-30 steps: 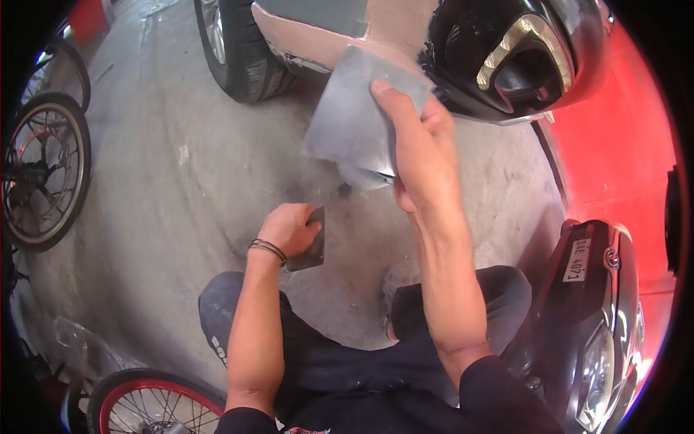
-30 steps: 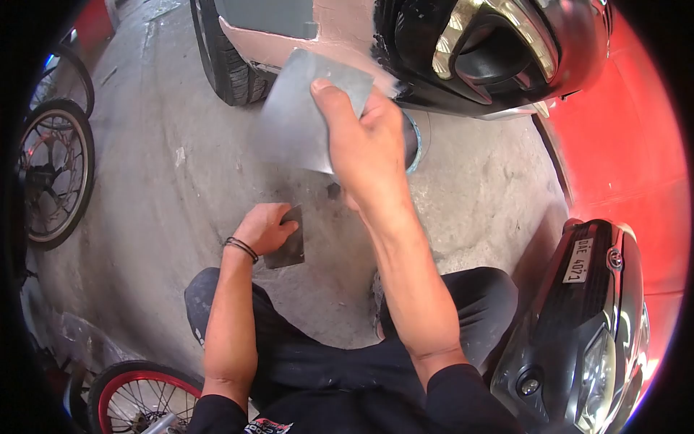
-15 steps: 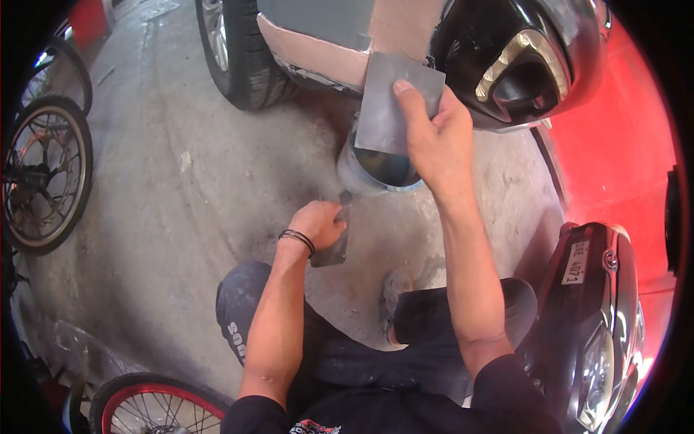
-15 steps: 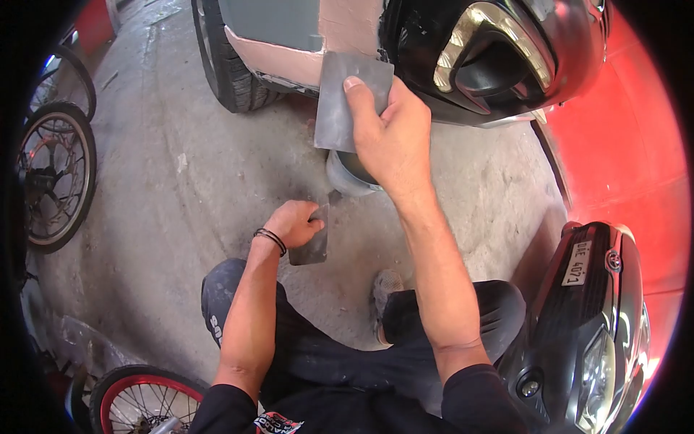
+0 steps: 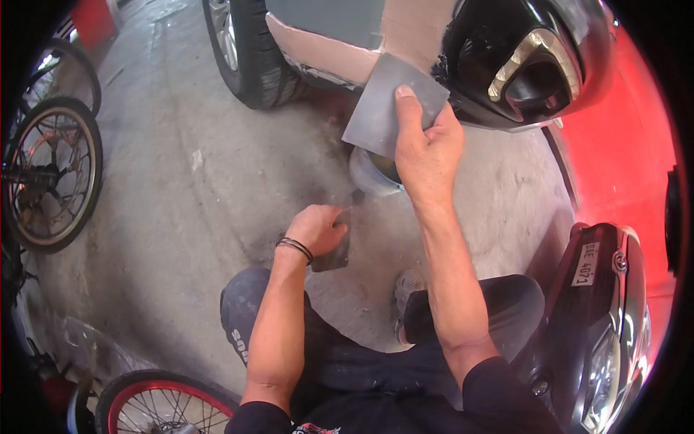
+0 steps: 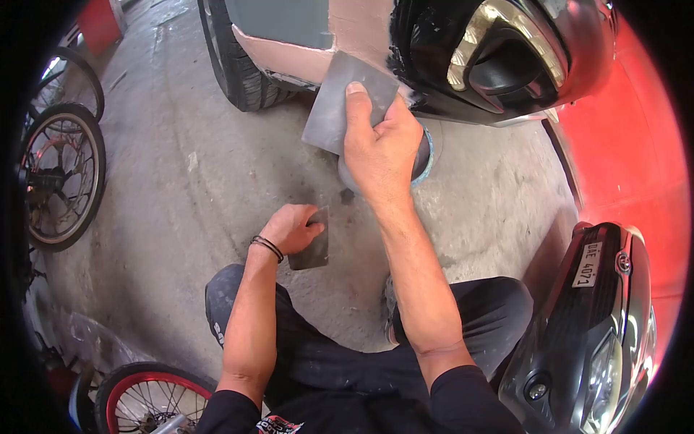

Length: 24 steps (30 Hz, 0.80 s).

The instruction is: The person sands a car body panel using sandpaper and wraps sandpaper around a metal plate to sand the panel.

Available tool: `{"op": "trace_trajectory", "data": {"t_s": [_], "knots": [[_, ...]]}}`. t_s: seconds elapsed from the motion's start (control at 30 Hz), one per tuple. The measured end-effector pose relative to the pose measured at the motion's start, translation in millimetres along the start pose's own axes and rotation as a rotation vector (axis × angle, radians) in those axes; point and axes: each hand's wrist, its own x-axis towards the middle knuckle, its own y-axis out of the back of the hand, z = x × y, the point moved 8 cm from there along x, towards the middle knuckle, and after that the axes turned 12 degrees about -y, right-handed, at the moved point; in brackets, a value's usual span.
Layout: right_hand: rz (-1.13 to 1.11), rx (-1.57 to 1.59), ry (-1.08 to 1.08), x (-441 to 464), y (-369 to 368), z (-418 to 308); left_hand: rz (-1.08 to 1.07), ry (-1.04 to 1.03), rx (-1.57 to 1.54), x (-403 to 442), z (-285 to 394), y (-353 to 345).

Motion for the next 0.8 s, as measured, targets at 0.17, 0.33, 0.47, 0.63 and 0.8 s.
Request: {"op": "trace_trajectory", "data": {"t_s": [0.17, 0.33, 0.47, 0.63, 0.8], "knots": [[-0.059, -0.021, -0.047, 4.1, 0.5, -3.8, -0.020, -0.008, 0.004, 4.9, -0.1, -4.5], [-0.104, 0.089, -0.099, 7.4, -2.4, 3.7, -0.015, -0.013, -0.024, 4.9, -0.9, -8.7], [-0.157, 0.099, -0.143, 11.7, -6.0, -1.7, -0.023, -0.005, -0.013, 3.4, -1.0, -6.3], [-0.322, -0.125, -0.437, -2.1, -46.0, 2.8, -0.053, -0.067, 0.001, 10.4, -2.9, -13.7], [-0.375, 0.146, -0.115, -60.1, -66.0, -30.2, -0.043, -0.076, 0.013, 18.0, -0.3, -21.0]]}}
